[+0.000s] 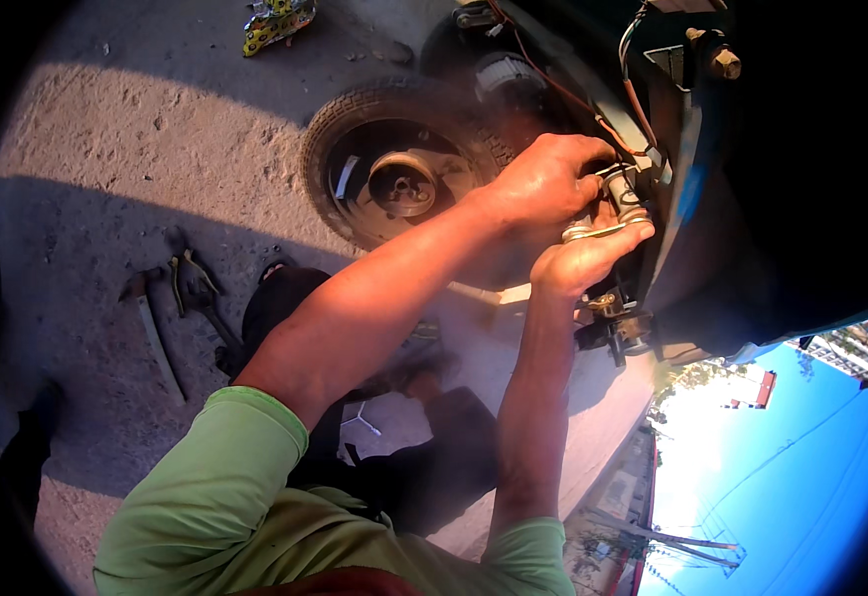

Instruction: The person disassembles and reassembles parts of a vehicle axle by hand while sitting on the ground, handling a leaf spring, brake components, and various fasteners.

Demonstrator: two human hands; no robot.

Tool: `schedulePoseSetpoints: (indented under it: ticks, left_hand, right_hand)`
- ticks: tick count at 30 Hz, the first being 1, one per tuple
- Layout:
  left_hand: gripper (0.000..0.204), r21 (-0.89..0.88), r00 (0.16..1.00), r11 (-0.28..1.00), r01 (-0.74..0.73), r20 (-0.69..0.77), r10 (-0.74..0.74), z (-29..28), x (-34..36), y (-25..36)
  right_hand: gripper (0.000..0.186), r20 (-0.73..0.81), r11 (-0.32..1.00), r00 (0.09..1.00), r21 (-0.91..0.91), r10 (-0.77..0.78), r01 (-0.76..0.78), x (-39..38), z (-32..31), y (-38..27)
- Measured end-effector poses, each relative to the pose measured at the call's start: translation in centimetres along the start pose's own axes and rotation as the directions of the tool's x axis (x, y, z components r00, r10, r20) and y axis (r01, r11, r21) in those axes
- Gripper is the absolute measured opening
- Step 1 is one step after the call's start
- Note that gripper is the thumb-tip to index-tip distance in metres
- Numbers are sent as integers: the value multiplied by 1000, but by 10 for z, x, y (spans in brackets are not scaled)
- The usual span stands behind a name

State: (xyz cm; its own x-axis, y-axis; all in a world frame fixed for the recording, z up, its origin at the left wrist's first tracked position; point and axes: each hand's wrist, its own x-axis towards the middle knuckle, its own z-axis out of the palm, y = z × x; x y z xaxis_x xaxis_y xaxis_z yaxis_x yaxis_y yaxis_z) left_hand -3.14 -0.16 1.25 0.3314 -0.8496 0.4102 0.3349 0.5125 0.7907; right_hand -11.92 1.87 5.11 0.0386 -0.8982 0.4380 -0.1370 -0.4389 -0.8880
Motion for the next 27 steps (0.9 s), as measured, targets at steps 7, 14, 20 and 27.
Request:
schedulePoseSetpoints:
  ticks: [7,14,20,27]
  left_hand:
    - [36,120,998,992,33,-61,-26,7,-2,7]
    - [38,162,996,983,88,-38,-82,3,-3,14]
    - [38,160,994,981,111,-35,-107,3,-3,20]
    - [33,108,982,980,166,-109,-154,13,-1,11]
  right_hand:
    - [74,10,997,997,19,74,-74,0,-3,-4]
    - [71,7,990,998,-127,69,-67,3,-17,-4]
    - [65,81,985,996,-171,29,-15,1,-17,-8]
    - [61,68,990,991,-85,115,-109,7,-25,-11]
